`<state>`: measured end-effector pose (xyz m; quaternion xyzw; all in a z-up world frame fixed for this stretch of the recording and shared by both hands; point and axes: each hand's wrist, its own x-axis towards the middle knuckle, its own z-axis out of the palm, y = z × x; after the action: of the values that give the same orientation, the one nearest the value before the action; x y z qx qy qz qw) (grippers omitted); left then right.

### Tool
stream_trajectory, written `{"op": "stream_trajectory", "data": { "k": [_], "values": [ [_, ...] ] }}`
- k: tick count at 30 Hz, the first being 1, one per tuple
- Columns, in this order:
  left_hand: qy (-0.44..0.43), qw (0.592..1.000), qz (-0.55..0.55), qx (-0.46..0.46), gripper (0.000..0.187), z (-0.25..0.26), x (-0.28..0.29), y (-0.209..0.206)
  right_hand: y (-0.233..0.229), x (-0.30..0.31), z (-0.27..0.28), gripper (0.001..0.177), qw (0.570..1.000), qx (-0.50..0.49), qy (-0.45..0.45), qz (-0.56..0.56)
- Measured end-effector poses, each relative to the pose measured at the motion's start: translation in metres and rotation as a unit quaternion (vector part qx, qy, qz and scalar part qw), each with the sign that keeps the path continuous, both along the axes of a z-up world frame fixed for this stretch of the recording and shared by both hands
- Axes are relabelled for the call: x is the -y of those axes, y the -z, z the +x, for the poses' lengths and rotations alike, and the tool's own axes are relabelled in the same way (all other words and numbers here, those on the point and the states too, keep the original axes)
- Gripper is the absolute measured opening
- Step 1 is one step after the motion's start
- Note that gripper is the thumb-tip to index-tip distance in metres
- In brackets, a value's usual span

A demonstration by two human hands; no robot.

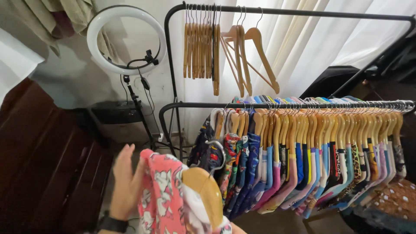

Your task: The person picks up folded garments from a chair, places them onto wooden hangers, and hangs them one by one on a metal clothing rack.

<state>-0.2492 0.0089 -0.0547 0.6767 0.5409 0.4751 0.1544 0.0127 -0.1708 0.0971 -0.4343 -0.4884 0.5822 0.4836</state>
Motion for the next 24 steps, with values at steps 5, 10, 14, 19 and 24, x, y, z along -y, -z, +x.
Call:
{"op": "stream_trajectory", "data": {
  "k": [5, 10, 14, 19, 24],
  "values": [
    [0.092, 0.956, -0.105, -0.259, 0.064, 0.018, -0.032, 0.283, 0.088, -0.058, -0.025, 0.042, 0.992, -0.077, 0.101, 0.01],
    [0.198, 0.898, -0.314, -0.236, 0.1, 0.062, -0.019, 0.356, 0.146, -0.094, -0.044, 0.032, 0.965, -0.023, 0.239, -0.1],
    [0.223, 0.841, -0.47, 0.15, 0.069, 0.083, -0.005, 0.295, 0.141, -0.137, -0.037, 0.021, 0.961, -0.036, 0.273, -0.017],
    [0.308, 0.612, -0.547, 0.481, 0.075, 0.109, 0.002, 0.274, 0.17, -0.197, -0.009, 0.007, 0.961, 0.029, 0.275, 0.022],
    [0.267, 0.691, -0.515, 0.432, 0.074, 0.112, 0.003, 0.275, 0.195, -0.22, 0.007, 0.01, 0.925, 0.154, 0.347, -0.015]
  ]
}}
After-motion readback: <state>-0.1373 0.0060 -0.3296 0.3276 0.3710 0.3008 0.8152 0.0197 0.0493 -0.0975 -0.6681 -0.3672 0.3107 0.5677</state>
